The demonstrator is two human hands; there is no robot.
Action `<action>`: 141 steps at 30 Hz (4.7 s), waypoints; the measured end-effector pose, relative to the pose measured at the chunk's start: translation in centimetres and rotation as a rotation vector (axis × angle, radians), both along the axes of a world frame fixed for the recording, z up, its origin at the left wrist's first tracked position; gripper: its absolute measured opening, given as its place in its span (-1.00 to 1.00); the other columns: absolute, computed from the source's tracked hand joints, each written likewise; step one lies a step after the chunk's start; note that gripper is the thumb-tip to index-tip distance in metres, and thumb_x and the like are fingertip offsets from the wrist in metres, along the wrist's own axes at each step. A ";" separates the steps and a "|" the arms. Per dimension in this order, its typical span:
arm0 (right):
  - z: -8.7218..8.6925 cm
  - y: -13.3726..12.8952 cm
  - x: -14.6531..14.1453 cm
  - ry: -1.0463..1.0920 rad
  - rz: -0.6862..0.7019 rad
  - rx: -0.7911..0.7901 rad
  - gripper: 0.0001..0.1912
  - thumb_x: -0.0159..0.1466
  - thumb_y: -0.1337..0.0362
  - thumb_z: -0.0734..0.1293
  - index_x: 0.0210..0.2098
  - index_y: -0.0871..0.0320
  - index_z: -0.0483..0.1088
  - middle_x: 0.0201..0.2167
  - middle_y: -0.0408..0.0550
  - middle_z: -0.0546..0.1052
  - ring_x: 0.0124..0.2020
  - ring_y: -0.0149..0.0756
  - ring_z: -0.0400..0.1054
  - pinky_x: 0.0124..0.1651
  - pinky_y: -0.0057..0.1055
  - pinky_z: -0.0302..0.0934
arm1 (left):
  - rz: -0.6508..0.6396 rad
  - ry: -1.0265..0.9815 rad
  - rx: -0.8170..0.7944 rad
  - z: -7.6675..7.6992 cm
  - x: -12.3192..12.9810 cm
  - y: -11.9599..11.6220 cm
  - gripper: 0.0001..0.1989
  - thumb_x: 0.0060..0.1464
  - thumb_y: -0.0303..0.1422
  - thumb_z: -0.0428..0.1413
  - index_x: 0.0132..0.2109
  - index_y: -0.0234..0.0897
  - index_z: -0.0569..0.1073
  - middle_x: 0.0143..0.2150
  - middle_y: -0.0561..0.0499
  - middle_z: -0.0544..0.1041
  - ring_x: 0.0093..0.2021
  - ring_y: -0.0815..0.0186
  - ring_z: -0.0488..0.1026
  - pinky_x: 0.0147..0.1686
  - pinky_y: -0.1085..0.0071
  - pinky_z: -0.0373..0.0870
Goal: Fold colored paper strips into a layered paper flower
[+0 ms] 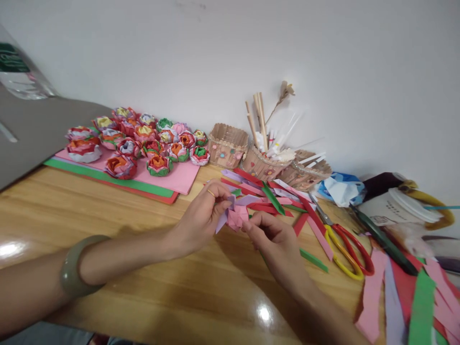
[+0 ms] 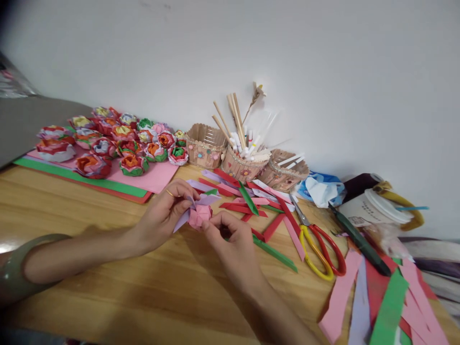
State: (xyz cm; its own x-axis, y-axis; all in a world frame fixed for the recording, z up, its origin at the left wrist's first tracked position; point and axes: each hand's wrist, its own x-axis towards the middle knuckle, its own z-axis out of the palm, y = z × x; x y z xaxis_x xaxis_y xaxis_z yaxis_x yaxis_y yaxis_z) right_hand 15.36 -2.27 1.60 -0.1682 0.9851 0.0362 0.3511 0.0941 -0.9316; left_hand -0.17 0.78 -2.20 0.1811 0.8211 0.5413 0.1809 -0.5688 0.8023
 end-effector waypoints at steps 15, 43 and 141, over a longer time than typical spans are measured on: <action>0.1 0.9 1.7 0.065 -0.222 0.210 -0.86 0.17 0.22 0.26 -0.38 0.13 0.42 -0.46 -0.13 0.47 -0.43 -0.36 0.30 -0.41 -0.47 0.19 | -0.345 -0.456 -0.679 0.8 0.0 0.8 -0.77 0.00 -0.24 0.14 -0.37 -0.29 0.28 -0.45 0.08 0.41 -0.46 0.43 0.33 -0.46 0.51 0.27; -0.6 0.1 1.1 -0.422 -0.073 0.767 -0.86 0.15 0.39 0.34 -0.29 0.09 0.47 -0.37 -0.08 0.61 -0.32 -0.24 0.47 -0.17 -0.25 0.26 | -0.211 -0.347 -0.646 0.7 0.4 -0.3 -0.85 -0.22 -0.46 0.25 -0.40 -0.34 0.46 -0.41 0.04 0.55 -0.37 0.37 0.47 -0.29 0.44 0.41; 0.5 1.4 2.2 0.036 0.079 0.018 -0.79 0.15 0.19 0.32 -0.54 0.17 0.36 -0.58 -0.19 0.35 -0.54 -0.43 0.19 -0.50 -0.48 0.06 | -0.229 -0.032 0.024 1.4 -0.9 0.6 -0.85 0.15 -0.35 0.01 -0.36 -0.30 0.38 -0.37 0.01 0.35 -0.34 0.38 0.33 -0.36 0.45 0.31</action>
State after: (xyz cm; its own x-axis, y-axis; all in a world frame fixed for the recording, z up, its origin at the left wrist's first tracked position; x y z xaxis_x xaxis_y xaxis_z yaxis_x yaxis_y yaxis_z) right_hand 17.60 -0.82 2.11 -0.2433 0.9680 0.0608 0.3079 0.1366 -0.9416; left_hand -1.06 1.34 -0.78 0.3436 0.7476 0.5683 0.0196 -0.6107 0.7916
